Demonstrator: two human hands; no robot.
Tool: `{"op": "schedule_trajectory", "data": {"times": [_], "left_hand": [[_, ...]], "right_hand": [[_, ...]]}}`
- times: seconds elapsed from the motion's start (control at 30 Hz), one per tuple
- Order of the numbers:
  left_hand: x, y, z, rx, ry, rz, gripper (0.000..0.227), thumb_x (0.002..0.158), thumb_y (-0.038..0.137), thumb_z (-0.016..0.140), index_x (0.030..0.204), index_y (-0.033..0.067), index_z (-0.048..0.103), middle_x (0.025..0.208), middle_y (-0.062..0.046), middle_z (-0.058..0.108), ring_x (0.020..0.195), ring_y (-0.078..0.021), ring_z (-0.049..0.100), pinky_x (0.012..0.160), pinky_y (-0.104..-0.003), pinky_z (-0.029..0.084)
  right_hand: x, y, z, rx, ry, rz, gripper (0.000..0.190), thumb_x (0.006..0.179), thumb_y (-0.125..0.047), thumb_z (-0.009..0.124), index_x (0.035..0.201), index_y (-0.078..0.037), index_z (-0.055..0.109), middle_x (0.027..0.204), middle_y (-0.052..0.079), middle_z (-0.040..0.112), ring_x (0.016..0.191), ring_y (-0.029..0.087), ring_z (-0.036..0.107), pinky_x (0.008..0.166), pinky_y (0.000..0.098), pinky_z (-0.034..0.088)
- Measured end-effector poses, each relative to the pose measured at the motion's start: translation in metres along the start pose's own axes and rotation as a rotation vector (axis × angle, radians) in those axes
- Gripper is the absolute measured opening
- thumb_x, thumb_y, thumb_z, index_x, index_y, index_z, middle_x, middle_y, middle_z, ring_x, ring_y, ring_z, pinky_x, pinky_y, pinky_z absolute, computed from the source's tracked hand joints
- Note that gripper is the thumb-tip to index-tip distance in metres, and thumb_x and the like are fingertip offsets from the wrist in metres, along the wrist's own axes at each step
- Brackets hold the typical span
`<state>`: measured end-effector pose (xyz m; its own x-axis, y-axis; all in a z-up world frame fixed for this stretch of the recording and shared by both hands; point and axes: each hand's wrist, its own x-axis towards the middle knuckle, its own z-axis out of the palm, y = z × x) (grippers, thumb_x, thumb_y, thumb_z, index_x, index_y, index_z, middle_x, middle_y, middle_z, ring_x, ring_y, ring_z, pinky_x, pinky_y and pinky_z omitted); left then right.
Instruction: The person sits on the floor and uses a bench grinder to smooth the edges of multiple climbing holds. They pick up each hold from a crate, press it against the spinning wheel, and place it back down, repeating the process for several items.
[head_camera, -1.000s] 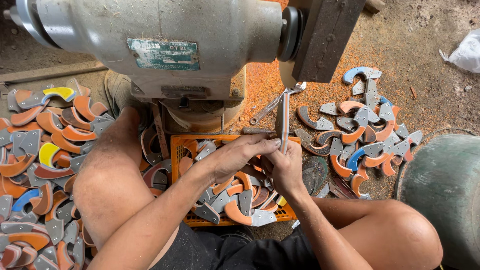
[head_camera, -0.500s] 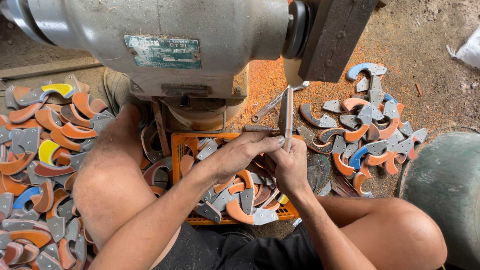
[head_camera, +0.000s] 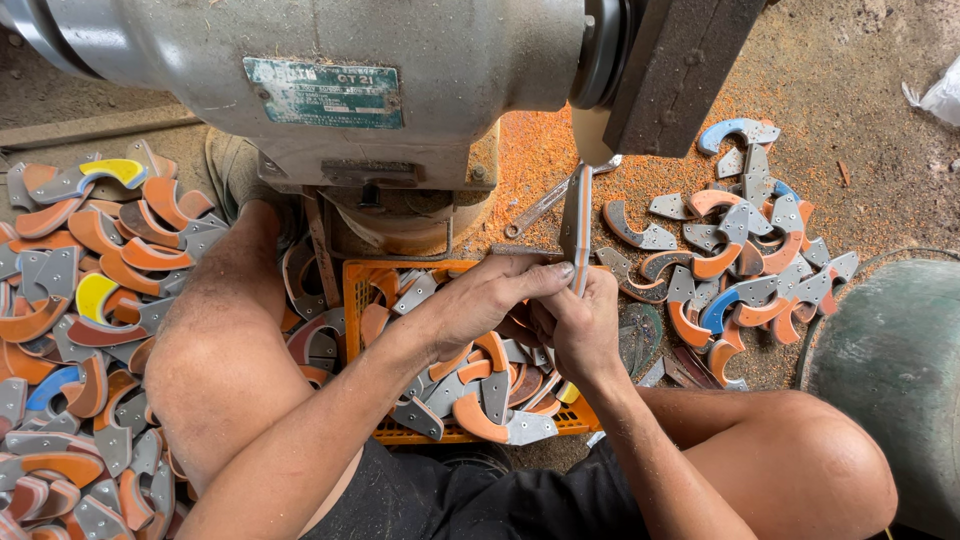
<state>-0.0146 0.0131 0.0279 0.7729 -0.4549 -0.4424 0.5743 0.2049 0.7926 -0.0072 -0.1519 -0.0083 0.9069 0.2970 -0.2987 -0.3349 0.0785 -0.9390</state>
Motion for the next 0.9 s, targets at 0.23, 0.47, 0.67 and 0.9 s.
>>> {"op": "schedule_trajectory", "data": {"times": [0.23, 0.47, 0.67, 0.9], "left_hand": [[0.004, 0.000, -0.002, 0.010, 0.033, 0.001, 0.061, 0.095, 0.052, 0.052, 0.117, -0.0034, 0.066, 0.087, -0.016, 0.072, 0.075, -0.0209, 0.076, 0.065, -0.032, 0.065], [0.007, -0.002, -0.001, 0.038, 0.061, 0.026, 0.058, 0.096, 0.051, 0.051, 0.111, -0.0024, 0.069, 0.084, -0.015, 0.072, 0.075, -0.0208, 0.076, 0.066, -0.033, 0.064], [0.008, -0.002, -0.001, 0.010, 0.072, 0.037, 0.055, 0.097, 0.048, 0.051, 0.107, -0.0033, 0.070, 0.084, -0.014, 0.072, 0.076, -0.0208, 0.075, 0.067, -0.032, 0.063], [0.009, 0.000, -0.001, 0.000, 0.096, 0.042, 0.055, 0.097, 0.048, 0.051, 0.104, -0.0037, 0.070, 0.084, -0.014, 0.072, 0.074, -0.0203, 0.074, 0.066, -0.032, 0.063]], "right_hand": [[0.003, -0.002, -0.001, 0.012, 0.008, 0.028, 0.038, 0.096, -0.015, 0.061, 0.060, -0.008, 0.050, 0.053, -0.003, 0.046, 0.045, 0.005, 0.040, 0.040, 0.0237, 0.027], [0.004, -0.006, 0.000, 0.028, 0.020, 0.036, 0.035, 0.095, -0.013, 0.061, 0.061, -0.007, 0.051, 0.054, -0.003, 0.047, 0.045, 0.005, 0.040, 0.039, 0.0239, 0.027], [0.006, -0.011, 0.002, 0.007, 0.047, 0.070, 0.035, 0.094, -0.013, 0.060, 0.061, -0.008, 0.050, 0.053, -0.003, 0.046, 0.044, 0.004, 0.038, 0.038, 0.0237, 0.026], [0.008, -0.017, 0.005, -0.001, 0.058, 0.082, 0.034, 0.095, -0.012, 0.059, 0.062, -0.008, 0.050, 0.053, -0.003, 0.046, 0.043, 0.003, 0.038, 0.037, 0.0235, 0.026]]}}
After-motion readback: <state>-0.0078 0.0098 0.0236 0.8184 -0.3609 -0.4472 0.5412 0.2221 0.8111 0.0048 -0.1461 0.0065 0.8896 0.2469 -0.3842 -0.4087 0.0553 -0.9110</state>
